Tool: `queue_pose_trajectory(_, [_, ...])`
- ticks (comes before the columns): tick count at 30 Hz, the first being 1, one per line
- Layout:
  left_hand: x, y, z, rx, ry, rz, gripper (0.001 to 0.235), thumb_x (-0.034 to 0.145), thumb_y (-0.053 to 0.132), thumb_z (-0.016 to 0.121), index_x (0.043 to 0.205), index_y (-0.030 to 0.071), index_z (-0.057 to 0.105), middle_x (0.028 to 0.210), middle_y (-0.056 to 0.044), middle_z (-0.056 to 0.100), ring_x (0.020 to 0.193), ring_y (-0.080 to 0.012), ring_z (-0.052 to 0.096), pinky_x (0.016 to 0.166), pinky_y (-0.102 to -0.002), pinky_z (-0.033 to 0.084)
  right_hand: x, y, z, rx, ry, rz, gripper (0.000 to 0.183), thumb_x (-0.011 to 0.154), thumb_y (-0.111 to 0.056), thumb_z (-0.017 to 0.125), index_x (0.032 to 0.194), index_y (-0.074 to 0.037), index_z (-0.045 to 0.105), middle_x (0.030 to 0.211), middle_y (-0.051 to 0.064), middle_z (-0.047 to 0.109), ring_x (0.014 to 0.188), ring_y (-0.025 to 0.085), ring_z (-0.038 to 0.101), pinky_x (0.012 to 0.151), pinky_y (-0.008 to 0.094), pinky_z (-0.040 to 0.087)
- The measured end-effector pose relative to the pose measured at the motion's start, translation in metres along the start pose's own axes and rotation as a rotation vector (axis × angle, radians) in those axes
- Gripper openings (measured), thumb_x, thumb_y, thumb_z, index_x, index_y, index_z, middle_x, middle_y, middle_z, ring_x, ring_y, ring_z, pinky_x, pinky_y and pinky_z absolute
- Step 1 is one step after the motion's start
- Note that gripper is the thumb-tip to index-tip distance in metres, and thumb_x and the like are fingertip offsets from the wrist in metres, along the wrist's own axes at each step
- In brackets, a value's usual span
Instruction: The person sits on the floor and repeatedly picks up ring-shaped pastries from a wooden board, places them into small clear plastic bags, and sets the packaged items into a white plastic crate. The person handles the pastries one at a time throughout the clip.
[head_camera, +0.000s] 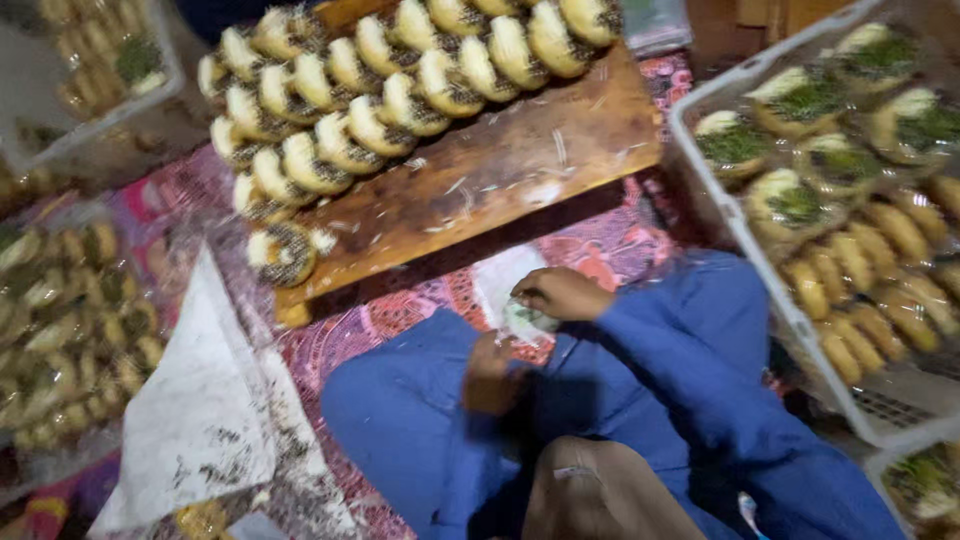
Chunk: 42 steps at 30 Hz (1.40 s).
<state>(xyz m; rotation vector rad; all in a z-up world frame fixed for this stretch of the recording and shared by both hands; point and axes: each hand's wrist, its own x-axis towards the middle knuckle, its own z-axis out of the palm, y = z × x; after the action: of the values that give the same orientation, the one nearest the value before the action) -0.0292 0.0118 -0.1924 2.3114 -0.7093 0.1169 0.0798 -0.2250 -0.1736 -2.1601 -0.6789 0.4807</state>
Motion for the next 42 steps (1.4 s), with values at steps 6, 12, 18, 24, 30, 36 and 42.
queue_pose_trajectory(6, [-0.031, 0.049, -0.041, -0.241, -0.053, -0.087, 0.050, 0.093, 0.021, 0.073, 0.136, 0.000, 0.057, 0.135, -0.024, 0.059, 0.127, -0.0439, 0.055, 0.108, -0.050, 0.045, 0.086, 0.046, 0.058, -0.583, 0.135, 0.080, 0.046, 0.068, -0.020, 0.075, 0.109, -0.004, 0.063, 0.099, 0.019, 0.067, 0.101, 0.040, 0.065, 0.087, 0.050, 0.051])
queue_pose_trajectory(12, [-0.034, 0.049, -0.074, -0.245, 0.009, -0.234, 0.043, 0.093, 0.022, 0.074, 0.130, 0.005, 0.061, 0.127, -0.017, 0.065, 0.121, -0.0387, 0.059, 0.104, -0.046, 0.047, 0.102, 0.064, 0.073, -0.496, 0.006, 0.177, 0.033, 0.081, -0.014, 0.064, 0.113, -0.003, 0.065, 0.094, 0.025, 0.068, 0.088, 0.045, 0.067, 0.074, 0.055, 0.052])
queue_pose_trajectory(18, [-0.018, 0.053, -0.073, -0.220, 0.042, -0.202, 0.043, 0.091, 0.024, 0.074, 0.127, 0.004, 0.062, 0.126, -0.017, 0.064, 0.116, -0.0378, 0.060, 0.098, -0.047, 0.047, 0.106, 0.067, 0.069, -0.725, -0.037, 0.101, 0.016, 0.086, -0.021, 0.062, 0.091, -0.011, 0.073, 0.103, 0.021, 0.070, 0.099, 0.041, 0.070, 0.089, 0.051, 0.055])
queue_pose_trajectory(24, [-0.017, 0.075, -0.071, -0.192, 0.040, -0.239, 0.044, 0.091, 0.026, 0.074, 0.128, 0.004, 0.063, 0.123, -0.017, 0.064, 0.115, -0.0365, 0.060, 0.098, -0.047, 0.046, 0.098, 0.053, 0.062, -0.490, 0.113, 0.264, 0.021, 0.090, -0.016, 0.059, 0.100, 0.001, 0.065, 0.090, 0.030, 0.067, 0.081, 0.048, 0.067, 0.071, 0.056, 0.053])
queue_pose_trajectory(30, [-0.029, 0.093, -0.067, -0.199, 0.034, -0.246, 0.047, 0.086, 0.024, 0.075, 0.128, 0.005, 0.064, 0.126, -0.015, 0.065, 0.117, -0.0363, 0.061, 0.099, -0.047, 0.046, 0.092, 0.023, 0.053, -0.572, 0.020, 0.105, 0.012, 0.078, -0.016, 0.064, 0.078, -0.007, 0.073, 0.092, 0.021, 0.071, 0.090, 0.040, 0.069, 0.080, 0.051, 0.054])
queue_pose_trajectory(36, [0.007, 0.084, -0.080, -0.037, 0.698, -0.372, 0.050, 0.097, 0.020, 0.071, 0.140, -0.001, 0.055, 0.142, -0.022, 0.056, 0.133, -0.0428, 0.050, 0.113, -0.050, 0.040, 0.058, -0.029, 0.020, -0.434, 0.061, -0.104, 0.018, 0.075, -0.020, 0.070, 0.087, -0.007, 0.073, 0.091, 0.018, 0.072, 0.087, 0.036, 0.070, 0.074, 0.048, 0.055])
queue_pose_trajectory(42, [0.084, 0.074, -0.068, -0.565, -0.084, -0.790, 0.041, 0.107, 0.035, 0.051, 0.124, 0.007, 0.076, 0.117, -0.018, 0.079, 0.112, -0.0327, 0.077, 0.100, -0.042, 0.056, -0.036, -0.072, 0.001, -0.789, 0.109, -0.430, 0.023, 0.079, -0.017, 0.061, 0.095, -0.001, 0.070, 0.101, 0.012, 0.071, 0.100, 0.032, 0.068, 0.092, 0.042, 0.053])
